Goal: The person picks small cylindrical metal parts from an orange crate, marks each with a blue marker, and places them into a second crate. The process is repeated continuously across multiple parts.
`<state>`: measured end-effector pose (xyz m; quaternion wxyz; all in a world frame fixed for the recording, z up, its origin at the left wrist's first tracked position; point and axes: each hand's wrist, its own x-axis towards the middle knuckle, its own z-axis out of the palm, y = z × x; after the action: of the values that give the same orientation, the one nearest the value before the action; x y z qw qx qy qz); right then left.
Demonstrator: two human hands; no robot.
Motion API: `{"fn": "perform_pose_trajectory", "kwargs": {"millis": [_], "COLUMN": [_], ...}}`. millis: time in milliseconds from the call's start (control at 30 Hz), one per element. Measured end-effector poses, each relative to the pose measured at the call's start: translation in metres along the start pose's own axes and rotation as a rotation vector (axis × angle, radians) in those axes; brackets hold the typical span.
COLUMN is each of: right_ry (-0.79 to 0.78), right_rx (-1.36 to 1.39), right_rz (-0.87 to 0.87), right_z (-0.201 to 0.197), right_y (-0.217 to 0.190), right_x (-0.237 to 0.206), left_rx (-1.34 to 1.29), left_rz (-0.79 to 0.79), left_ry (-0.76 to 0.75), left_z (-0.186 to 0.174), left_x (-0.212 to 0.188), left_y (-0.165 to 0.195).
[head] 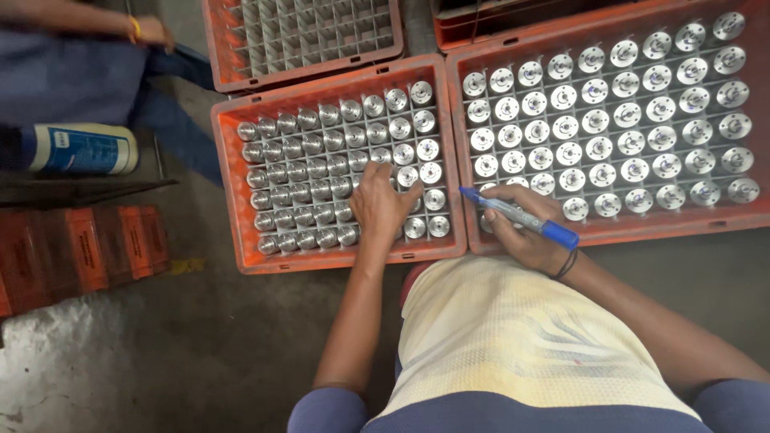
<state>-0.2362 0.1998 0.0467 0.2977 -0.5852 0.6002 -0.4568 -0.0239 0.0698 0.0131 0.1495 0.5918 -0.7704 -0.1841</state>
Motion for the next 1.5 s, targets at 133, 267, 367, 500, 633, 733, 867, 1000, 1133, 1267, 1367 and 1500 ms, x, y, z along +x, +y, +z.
{"fn": "perform_pose_trajectory", "kwargs": {"millis": [133, 267, 367, 500, 633, 733, 867, 1000, 1133, 1267, 1367, 1500], "right_ry": [0.034, 0.134, 0.067, -0.08, -0.081, -0.071, -0.142, -0.092, -0.116, 0.033, 0.061, 0.057], "right_rx": [-0.035, -0.046, -0.126, -0.093, -0.082, -0.025, 0.004, 0.026, 0.065, 0.107, 0.056, 0.068], "right_rz": [-0.079, -0.231, -0.39, -0.645, -0.619, -0.549, -0.493, -0.44, -0.435, -0.319, -0.274, -0.265], "right_z": [-0.01, -0.015, -0.004, 0.01, 0.021, 0.02, 0.022, 0.023, 0.023, 0.015, 0.01, 0.008], "right_y": [0.003, -0.001, -0.007, -0.01, -0.006, 0.002, 0.012, 0.014, 0.011, 0.012, 0.015, 0.017], "right_x": [-0.003, 0.004, 0.015, 0.032, 0.035, 0.029, 0.022, 0.019, 0.019, 0.019, 0.018, 0.017], "left_rx": [-0.022, -0.695, -1.675, -1.61, -1.386, -1.444, -1.459, -1.578, -1.7, -0.283, -0.186, -0.113], "left_rz": [0.066, 0.082, -0.142, -0.325, -0.426, -0.427, -0.301, -0.281, -0.357, -0.089, 0.07, 0.002], "left_ry": [0.041, 0.08, -0.018, -0.107, 0.022, 0.031, -0.137, -0.147, -0.199, 0.004, -0.028, -0.062], "left_z": [-0.017, -0.04, -0.009, 0.05, 0.069, 0.067, 0.063, 0.058, 0.037, 0.005, -0.005, 0.013], "left_x": [0.01, 0.006, 0.006, -0.004, -0.013, -0.013, -0.011, -0.008, -0.006, -0.009, -0.009, -0.007], "left_y": [-0.011, -0.033, -0.028, -0.016, -0.01, -0.008, -0.006, -0.003, 0.0, -0.004, -0.005, 0.002]}}
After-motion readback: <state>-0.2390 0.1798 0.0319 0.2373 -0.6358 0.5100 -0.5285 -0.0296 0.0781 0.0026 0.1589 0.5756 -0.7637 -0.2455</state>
